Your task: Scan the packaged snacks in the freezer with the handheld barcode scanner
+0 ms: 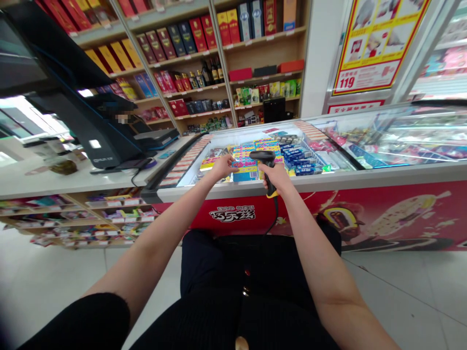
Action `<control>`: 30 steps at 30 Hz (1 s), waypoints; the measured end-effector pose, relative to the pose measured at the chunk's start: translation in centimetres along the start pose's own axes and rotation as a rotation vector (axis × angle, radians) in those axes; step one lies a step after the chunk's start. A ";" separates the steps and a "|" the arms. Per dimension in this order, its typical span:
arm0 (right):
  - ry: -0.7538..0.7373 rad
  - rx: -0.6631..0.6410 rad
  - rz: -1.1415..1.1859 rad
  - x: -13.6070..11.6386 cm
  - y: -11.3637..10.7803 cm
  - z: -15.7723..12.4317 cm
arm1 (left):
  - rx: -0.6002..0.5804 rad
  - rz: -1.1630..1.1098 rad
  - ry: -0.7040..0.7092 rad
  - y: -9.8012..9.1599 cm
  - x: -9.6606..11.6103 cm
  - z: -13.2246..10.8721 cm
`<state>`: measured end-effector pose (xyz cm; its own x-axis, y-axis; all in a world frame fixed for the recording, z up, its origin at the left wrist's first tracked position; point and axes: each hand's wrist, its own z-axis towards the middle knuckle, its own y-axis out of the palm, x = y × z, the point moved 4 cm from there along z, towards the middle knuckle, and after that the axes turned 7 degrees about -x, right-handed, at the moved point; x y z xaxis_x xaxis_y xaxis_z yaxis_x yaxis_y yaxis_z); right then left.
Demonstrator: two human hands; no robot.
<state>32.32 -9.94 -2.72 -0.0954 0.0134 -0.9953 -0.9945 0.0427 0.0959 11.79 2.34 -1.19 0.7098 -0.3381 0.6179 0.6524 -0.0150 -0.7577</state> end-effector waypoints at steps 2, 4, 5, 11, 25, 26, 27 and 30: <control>0.002 -0.002 -0.006 0.1 0.1 0.1 | 0.020 0.004 0.000 0.2 -0.1 0.0; 0.010 -0.004 -0.015 0.3 0.0 0.2 | 0.056 0.005 -0.001 0.3 -0.5 0.1; 0.013 -0.006 -0.016 0.4 0.0 0.2 | 0.080 0.009 -0.004 0.1 -0.8 0.3; -0.005 -0.013 -0.015 0.5 -0.2 0.3 | 0.251 0.101 -0.073 -3.9 -4.9 3.0; 0.013 -0.031 -0.033 0.2 1.5 0.8 | 0.034 0.277 -0.277 -4.5 -12.9 7.9; 0.014 -0.041 -0.033 0.2 1.8 0.9 | 0.017 0.352 -0.290 -4.2 -12.9 7.5; 0.013 -0.052 -0.034 0.3 2.1 0.9 | 0.004 0.412 -0.293 -3.9 -12.7 7.0; 0.016 -0.091 -0.050 0.5 3.2 0.9 | -0.064 0.544 -0.243 -3.2 -12.0 5.3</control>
<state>29.10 -8.85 -2.87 -0.0459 -0.0020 -0.9989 -0.9978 -0.0477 0.0459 2.58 11.47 -5.08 0.9828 -0.0878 0.1624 0.1665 0.0408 -0.9852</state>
